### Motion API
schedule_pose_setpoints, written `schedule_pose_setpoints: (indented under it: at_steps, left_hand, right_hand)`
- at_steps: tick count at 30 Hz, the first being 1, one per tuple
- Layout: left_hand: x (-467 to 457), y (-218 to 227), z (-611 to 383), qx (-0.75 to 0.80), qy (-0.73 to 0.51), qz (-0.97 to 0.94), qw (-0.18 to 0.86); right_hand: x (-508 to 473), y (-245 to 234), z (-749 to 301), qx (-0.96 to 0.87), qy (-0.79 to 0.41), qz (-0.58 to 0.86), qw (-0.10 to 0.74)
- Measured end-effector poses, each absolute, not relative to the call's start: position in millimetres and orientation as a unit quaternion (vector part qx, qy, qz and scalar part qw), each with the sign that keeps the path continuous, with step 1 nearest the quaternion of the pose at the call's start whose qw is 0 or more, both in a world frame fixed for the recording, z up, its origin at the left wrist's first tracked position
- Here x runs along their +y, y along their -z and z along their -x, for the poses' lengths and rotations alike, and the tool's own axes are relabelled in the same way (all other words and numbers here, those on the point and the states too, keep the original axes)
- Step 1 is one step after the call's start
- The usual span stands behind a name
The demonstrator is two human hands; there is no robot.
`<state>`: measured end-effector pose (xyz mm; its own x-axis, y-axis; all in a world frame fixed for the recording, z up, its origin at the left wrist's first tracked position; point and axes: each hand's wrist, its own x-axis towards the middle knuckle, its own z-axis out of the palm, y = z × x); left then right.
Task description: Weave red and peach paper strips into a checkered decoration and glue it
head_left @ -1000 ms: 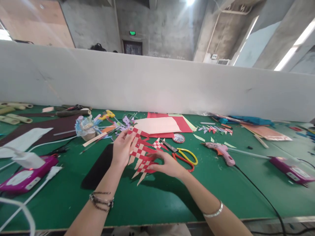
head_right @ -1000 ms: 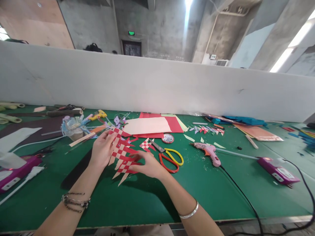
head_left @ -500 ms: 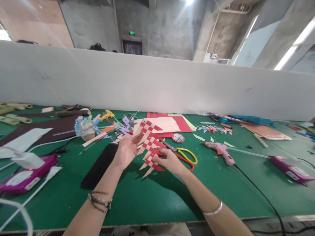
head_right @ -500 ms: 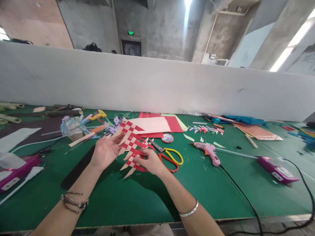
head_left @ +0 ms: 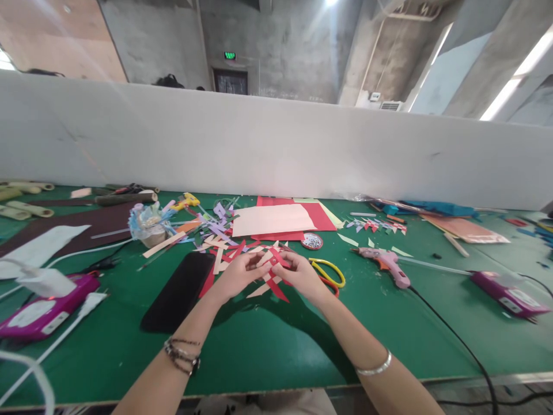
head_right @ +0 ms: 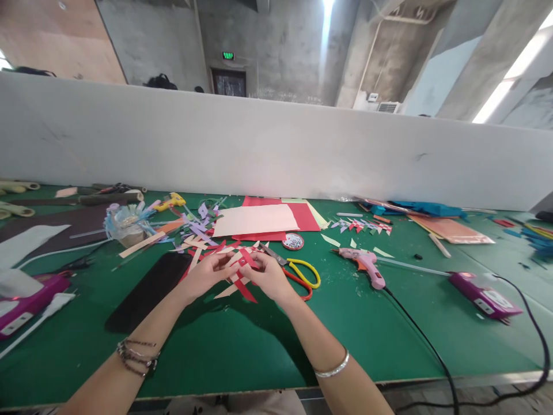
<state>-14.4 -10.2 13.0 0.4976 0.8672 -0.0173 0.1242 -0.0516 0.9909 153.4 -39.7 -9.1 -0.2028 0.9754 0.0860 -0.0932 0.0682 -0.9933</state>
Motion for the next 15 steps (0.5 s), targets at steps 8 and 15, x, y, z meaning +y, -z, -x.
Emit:
schedule_pose_setpoints:
  at_steps: [8,15]
  left_hand:
    - [-16.7,-18.3,9.7,0.417,-0.415,-0.538,0.604]
    - [-17.5,-12.4,11.4,0.404,-0.331,-0.594,0.611]
  right_hand:
    - [-41.7,2.5,-157.0,-0.550,-0.530,0.441,0.471]
    - [-37.6,-1.9,-164.6,-0.622,-0.469,0.445,0.442]
